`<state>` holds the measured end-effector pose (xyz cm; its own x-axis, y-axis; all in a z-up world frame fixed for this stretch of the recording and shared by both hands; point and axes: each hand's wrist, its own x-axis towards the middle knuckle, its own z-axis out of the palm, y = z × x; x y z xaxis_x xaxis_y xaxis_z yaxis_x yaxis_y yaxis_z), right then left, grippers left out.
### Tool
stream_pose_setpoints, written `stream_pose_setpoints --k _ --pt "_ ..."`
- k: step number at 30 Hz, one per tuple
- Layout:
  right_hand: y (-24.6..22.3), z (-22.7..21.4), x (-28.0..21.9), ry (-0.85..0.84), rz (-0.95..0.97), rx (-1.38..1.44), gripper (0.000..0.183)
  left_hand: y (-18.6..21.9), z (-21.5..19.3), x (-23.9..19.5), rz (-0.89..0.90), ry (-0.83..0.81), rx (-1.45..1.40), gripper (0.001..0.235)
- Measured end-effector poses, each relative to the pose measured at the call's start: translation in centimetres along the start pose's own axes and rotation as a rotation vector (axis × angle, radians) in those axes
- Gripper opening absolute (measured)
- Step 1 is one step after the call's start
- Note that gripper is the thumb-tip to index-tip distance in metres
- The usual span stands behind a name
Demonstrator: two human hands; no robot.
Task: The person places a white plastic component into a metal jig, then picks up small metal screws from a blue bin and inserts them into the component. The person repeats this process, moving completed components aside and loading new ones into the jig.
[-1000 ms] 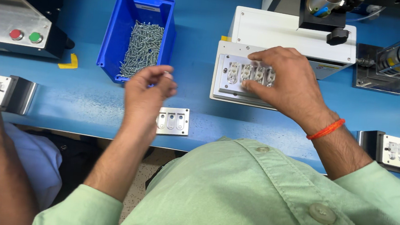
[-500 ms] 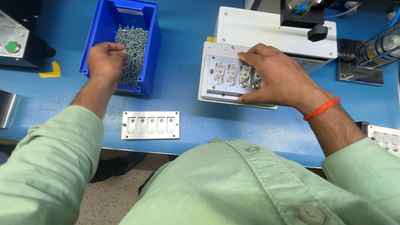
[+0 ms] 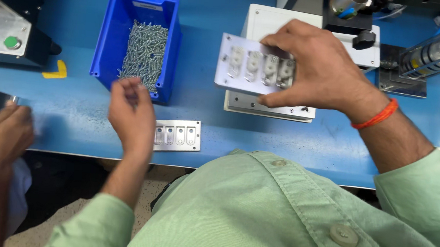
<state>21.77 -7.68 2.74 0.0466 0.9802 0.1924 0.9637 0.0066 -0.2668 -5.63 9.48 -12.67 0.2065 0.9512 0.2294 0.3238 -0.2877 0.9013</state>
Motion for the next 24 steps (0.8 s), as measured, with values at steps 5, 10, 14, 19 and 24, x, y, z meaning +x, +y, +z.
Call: stream_pose_setpoints --k 5,10,14,19,24 --pt "-2.4 5.7 7.7 0.116 -0.118 0.072 0.08 1.1 -1.6 -4.9 -0.355 -0.216 -0.046 0.021" --pt "-4.9 12.8 18.0 0.034 -0.07 0.07 0.073 0.9 -3.0 -6.4 -0.467 -0.357 -0.034 0.021" --pt "-5.6 15.7 21.7 -0.056 -0.055 0.006 0.069 0.1 -4.6 -6.6 -0.52 -0.366 -0.026 0.021" --pt "-5.4 16.8 22.2 -0.096 -0.034 -0.047 0.069 -1.3 -6.2 -6.7 -0.538 -0.321 0.06 0.021" --pt "-5.3 16.5 22.7 -0.223 0.058 -0.049 0.067 -3.1 -6.3 -6.4 -0.515 -0.337 0.331 0.032"
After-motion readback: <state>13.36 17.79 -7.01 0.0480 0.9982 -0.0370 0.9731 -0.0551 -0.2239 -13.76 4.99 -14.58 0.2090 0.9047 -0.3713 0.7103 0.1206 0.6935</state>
